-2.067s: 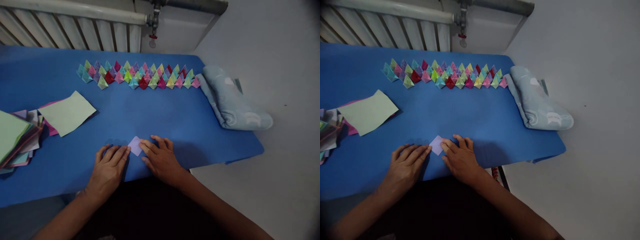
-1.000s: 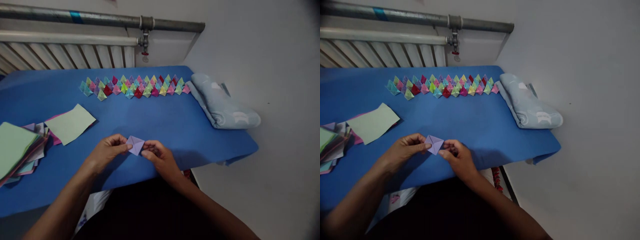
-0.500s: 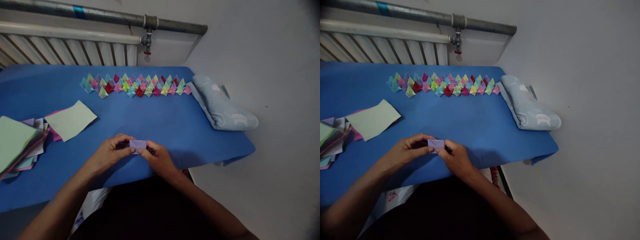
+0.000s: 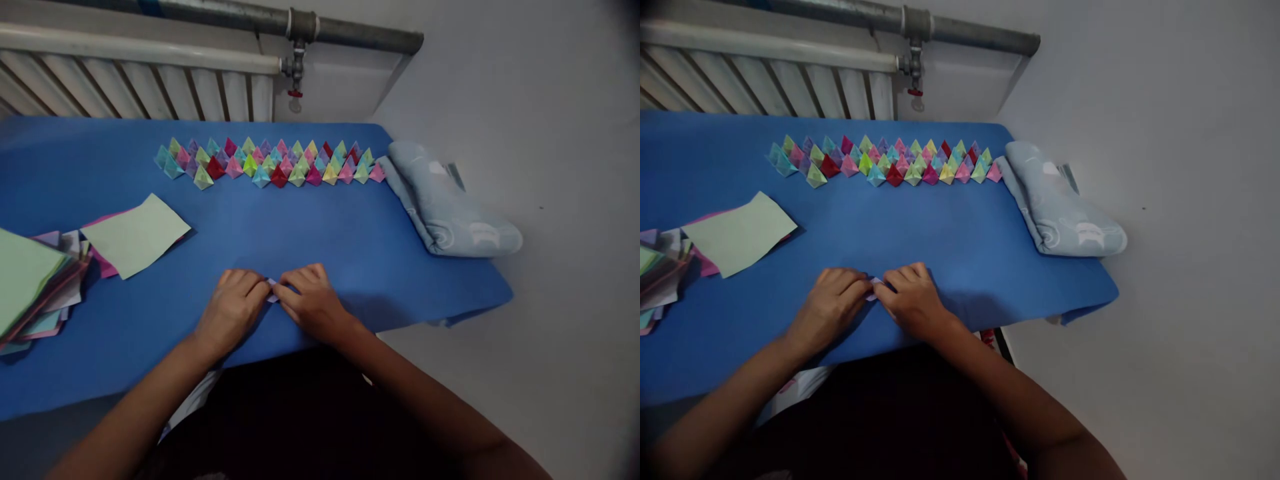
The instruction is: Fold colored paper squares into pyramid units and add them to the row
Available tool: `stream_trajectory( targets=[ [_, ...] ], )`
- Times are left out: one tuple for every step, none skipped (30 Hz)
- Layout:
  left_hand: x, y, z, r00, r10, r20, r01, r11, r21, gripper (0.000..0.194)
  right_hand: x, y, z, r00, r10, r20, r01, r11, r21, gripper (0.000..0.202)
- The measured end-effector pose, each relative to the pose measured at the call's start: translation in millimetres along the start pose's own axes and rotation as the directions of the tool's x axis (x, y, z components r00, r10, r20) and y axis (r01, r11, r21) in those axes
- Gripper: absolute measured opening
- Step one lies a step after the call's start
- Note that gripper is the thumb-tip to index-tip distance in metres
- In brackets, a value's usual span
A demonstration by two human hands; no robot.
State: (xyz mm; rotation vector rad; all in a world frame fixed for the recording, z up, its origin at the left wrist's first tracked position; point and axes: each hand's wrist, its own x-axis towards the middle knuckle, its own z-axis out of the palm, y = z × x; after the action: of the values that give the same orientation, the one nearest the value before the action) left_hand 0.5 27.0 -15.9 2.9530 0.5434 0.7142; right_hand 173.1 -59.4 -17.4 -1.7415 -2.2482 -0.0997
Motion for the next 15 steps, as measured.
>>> stream_trajectory(
  targets=[
    [-4, 2, -0.4, 1.0, 0.002, 0.021, -0.002, 1.0, -0.005, 0.024, -3, -1, 1, 1.0, -0.004, 0.021, 0.004, 1.0, 0.007, 0.023],
    [-7, 5, -1.5, 0.999, -0.002, 0.035, 0.002, 1.0, -0.018, 0.023, -5, -2, 2, 0.999, -0.005, 0.037, 0.005, 1.0, 0.018, 0.024],
    [-10, 7, -3.0, 0.999, -0.01, 0.041, 0.011, 0.999, -0.035, 0.022, -8, -2, 2, 0.999, -0.003, 0.047, 0.001, 1.0, 0.028, 0.025],
    [-13, 8, -4.6, 0.999, -0.021, 0.043, 0.023, 0.999, -0.049, 0.022, -10, -3, 2, 0.999, -0.003, 0.052, 0.001, 0.999, 0.039, 0.026],
    [-16, 9, -5.8, 0.999, -0.033, 0.041, 0.036, 0.997, -0.061, 0.023, -12, -4, 2, 0.999, -0.003, 0.054, 0.001, 0.999, 0.049, 0.027],
    [-18, 10, -6.6, 0.998, -0.046, 0.038, 0.049, 0.996, -0.069, 0.023, -14, -4, 1, 0.999, -0.003, 0.053, -0.001, 0.998, 0.06, 0.028],
    [-20, 10, -6.9, 0.998, -0.058, 0.036, 0.061, 0.996, -0.073, 0.023, -16, -4, 0, 0.999, 0.0, 0.051, -0.003, 0.997, 0.072, 0.029],
    [-22, 10, -6.8, 0.997, -0.067, 0.033, 0.069, 0.995, -0.076, 0.023, -17, -4, 0, 0.999, 0.005, 0.044, -0.009, 0.996, 0.084, 0.03],
    [-23, 10, -6.2, 0.997, -0.07, 0.028, 0.072, 0.994, -0.08, 0.022, -18, -4, -1, 0.999, 0.012, 0.034, -0.015, 0.995, 0.094, 0.03],
    [-24, 10, -5.4, 0.997, -0.07, 0.02, 0.071, 0.994, -0.083, 0.022, -19, -4, -1, 1.0, 0.016, 0.023, -0.018, 0.995, 0.102, 0.029],
    [-25, 9, -4.5, 0.998, -0.067, 0.01, 0.068, 0.994, -0.085, 0.022, -20, -4, -1, 1.0, 0.019, 0.011, -0.02, 0.994, 0.107, 0.028],
    [-26, 9, -3.6, 0.998, -0.061, 0.002, 0.061, 0.994, -0.088, 0.021, -21, -4, 0, 1.0, 0.019, 0.002, -0.019, 0.994, 0.108, 0.026],
    [-26, 8, -2.8, 0.999, -0.054, -0.005, 0.054, 0.994, -0.091, 0.021, -21, -4, 0, 1.0, 0.019, -0.003, -0.018, 0.994, 0.106, 0.025],
    [-27, 8, -2.3, 0.999, -0.045, -0.006, 0.044, 0.995, -0.094, 0.021, -22, -3, 1, 1.0, 0.017, -0.003, -0.017, 0.995, 0.103, 0.025],
    [-27, 8, -2.0, 0.999, -0.033, -0.007, 0.032, 0.995, -0.097, 0.021, -22, -3, 1, 1.0, 0.015, 0.003, -0.015, 0.995, 0.102, 0.025]
  ],
)
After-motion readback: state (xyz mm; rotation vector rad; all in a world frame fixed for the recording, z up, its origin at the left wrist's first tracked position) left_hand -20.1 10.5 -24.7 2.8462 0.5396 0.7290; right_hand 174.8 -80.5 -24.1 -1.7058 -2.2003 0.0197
